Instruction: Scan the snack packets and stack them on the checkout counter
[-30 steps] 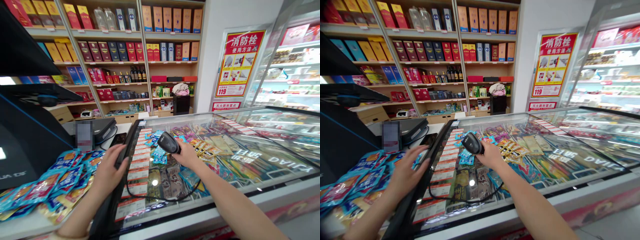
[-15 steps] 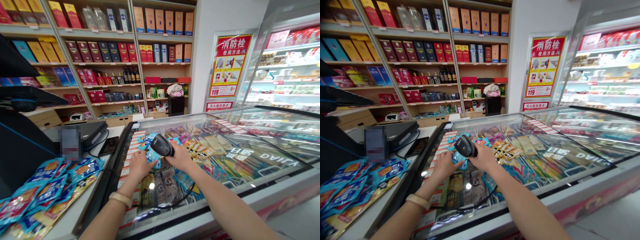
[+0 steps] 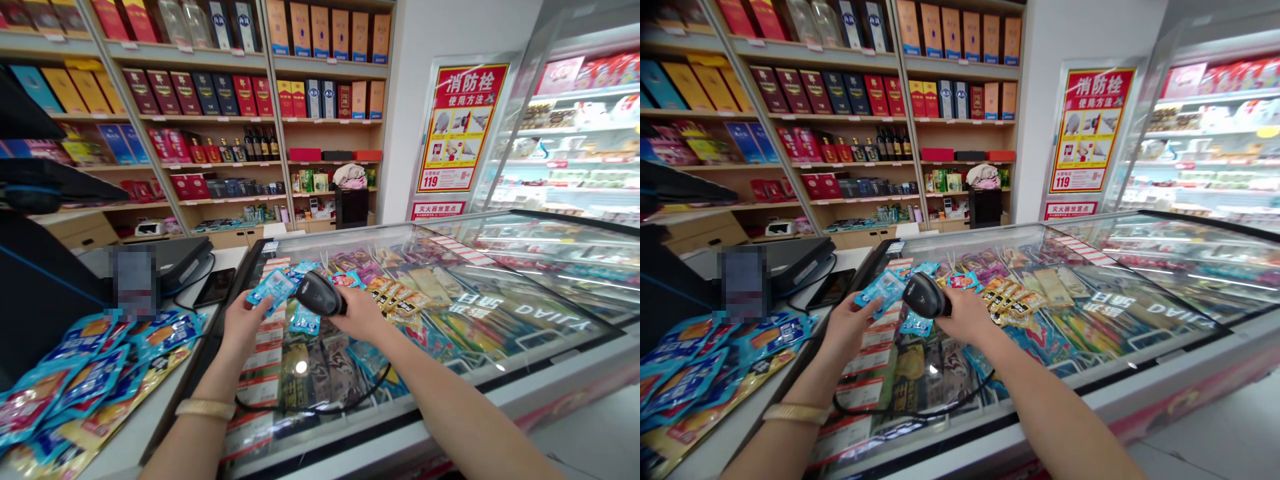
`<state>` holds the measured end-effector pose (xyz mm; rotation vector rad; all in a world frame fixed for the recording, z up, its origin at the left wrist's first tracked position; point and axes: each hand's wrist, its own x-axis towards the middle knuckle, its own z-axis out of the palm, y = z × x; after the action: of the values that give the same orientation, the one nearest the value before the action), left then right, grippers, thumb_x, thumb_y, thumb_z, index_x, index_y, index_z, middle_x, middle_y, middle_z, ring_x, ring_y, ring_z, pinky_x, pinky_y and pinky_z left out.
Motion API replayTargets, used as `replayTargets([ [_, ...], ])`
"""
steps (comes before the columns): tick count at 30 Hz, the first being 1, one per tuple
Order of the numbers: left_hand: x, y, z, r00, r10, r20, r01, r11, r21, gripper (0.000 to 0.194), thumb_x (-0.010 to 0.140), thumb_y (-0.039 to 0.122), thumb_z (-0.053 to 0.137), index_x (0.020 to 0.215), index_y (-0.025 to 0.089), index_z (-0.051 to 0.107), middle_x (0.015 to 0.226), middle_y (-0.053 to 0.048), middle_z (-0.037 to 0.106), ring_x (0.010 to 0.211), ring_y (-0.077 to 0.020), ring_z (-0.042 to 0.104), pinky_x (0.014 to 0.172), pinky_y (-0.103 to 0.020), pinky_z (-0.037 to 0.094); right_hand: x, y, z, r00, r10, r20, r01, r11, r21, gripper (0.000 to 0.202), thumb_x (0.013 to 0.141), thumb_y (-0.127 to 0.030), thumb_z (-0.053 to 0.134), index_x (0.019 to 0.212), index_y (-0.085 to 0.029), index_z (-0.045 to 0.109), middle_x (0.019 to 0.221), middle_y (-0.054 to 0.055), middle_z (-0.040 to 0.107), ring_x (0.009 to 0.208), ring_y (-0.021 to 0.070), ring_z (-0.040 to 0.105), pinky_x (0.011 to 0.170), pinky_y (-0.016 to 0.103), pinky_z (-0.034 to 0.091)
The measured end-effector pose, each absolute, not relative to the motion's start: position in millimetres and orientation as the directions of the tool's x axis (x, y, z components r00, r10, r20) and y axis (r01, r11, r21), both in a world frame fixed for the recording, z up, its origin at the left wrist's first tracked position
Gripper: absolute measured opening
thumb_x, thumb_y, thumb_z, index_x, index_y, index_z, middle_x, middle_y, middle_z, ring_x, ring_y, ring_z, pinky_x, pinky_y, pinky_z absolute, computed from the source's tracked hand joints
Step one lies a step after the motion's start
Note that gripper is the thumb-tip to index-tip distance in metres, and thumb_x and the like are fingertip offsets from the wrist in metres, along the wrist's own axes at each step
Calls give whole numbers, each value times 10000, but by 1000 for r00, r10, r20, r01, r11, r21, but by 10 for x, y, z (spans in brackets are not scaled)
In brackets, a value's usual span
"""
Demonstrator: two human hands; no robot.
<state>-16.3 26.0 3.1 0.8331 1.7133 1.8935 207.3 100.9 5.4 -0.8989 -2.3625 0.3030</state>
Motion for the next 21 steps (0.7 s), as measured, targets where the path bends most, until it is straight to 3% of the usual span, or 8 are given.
replayTargets([
  [7, -214, 275, 78, -738, 670, 77, -43, -161, 986, 443, 418, 384, 760, 782, 164, 638, 738, -16, 684, 697, -162, 628, 676, -300, 511, 2078, 922, 110, -693, 611, 383, 498, 790, -359, 243, 771, -324, 616, 992, -224, 626, 941, 40, 714, 881, 224, 660, 708, 270, 419],
  [21, -249, 274, -11, -700, 692, 178, 125, -127, 984, 413, 509, 377, 748, 850, 152, 685, 660, 8, 673, 662, -169, 615, 711, -294, 503, 2084, 925, 126, -692, 636, 342, 545, 771, -331, 257, 769, -327, 618, 1008, -231, 630, 957, 43, 721, 874, 228, 665, 682, 270, 408],
])
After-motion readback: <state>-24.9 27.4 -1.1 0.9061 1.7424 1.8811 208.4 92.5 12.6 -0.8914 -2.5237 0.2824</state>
